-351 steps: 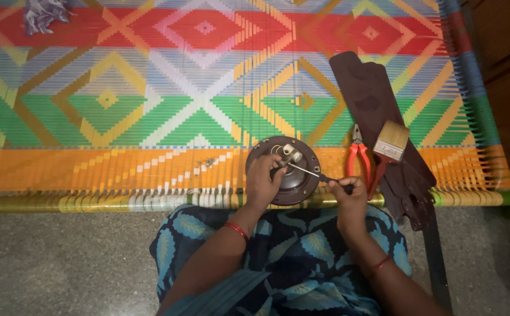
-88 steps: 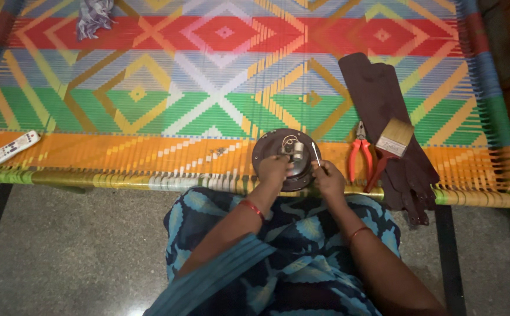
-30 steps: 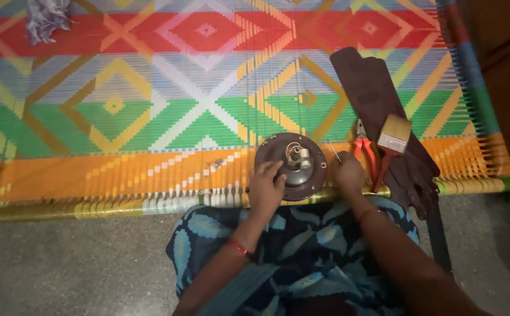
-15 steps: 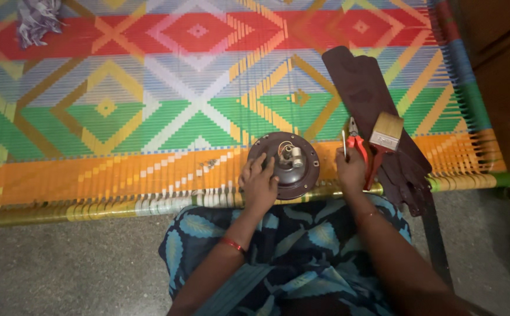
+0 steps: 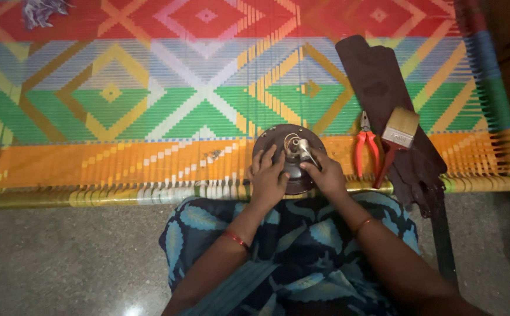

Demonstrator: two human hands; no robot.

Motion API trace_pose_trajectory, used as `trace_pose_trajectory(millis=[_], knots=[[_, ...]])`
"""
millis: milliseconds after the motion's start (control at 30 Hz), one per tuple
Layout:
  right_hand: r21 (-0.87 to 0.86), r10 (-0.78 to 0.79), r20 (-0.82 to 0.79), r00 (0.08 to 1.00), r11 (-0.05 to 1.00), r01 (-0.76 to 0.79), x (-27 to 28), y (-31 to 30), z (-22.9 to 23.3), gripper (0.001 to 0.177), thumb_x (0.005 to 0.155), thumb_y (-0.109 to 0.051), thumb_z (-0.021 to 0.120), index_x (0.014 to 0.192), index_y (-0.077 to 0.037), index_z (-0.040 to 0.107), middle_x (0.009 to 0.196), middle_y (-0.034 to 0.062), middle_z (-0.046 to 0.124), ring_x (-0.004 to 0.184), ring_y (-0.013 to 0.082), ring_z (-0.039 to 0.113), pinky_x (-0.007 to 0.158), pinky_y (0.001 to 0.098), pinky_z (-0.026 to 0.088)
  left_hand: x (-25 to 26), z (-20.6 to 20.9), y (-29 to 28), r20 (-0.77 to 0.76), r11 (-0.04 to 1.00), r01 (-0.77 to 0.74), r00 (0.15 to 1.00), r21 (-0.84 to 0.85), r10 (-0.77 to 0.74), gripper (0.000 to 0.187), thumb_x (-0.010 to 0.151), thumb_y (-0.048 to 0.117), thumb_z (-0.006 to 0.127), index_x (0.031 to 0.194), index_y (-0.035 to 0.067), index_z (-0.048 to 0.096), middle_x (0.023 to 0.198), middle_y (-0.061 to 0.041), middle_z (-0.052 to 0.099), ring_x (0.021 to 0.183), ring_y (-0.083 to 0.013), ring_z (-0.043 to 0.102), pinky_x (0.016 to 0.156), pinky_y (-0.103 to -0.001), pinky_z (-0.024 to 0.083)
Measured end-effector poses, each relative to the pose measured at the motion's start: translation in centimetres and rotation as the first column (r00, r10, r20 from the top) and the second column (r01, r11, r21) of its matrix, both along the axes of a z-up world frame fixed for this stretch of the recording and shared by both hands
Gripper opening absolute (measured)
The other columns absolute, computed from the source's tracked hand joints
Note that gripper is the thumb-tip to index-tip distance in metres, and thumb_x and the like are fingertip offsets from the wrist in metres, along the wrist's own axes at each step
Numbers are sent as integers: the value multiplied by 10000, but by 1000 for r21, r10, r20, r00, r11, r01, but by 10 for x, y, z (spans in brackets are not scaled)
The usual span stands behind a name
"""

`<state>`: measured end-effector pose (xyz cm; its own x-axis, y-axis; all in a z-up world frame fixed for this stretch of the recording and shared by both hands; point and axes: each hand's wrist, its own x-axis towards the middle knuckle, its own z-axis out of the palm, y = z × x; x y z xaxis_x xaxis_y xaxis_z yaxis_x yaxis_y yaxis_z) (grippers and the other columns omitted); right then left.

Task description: The person sits on the floor and works on a small electrical fixture, using a screwdriver to tighten screws and a brush to clean the surface. The person adjusts wires and components within the fixture throughout the clip.

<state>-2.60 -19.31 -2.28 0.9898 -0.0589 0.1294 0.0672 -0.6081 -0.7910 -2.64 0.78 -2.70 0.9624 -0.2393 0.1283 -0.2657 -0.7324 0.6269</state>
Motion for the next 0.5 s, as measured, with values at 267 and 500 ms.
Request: trace_pose_trajectory(millis=[267,500], knots=[[419,0,-243,970,902,105,3,-5,-2,311,991,-288,635,1183,-48,675,774,23,647,540,64,506,493,236,420,0,-5,-4,14,995,-12,1000,-101,14,558,860,252,713,1403,164,621,1551,-46,488,1462,-341,324,1104,-579,228],[510,5,-247,969,851,126,9,-4,0,303,1062,-346,541,1014,-69,653,809,5,701,514,49,491,464,218,398,-1,-3,-2,70,992,-7,997,-128,16,510,878,244,701,1378,153,651,1477,-29,579,1440,-337,378,1127,-545,236]])
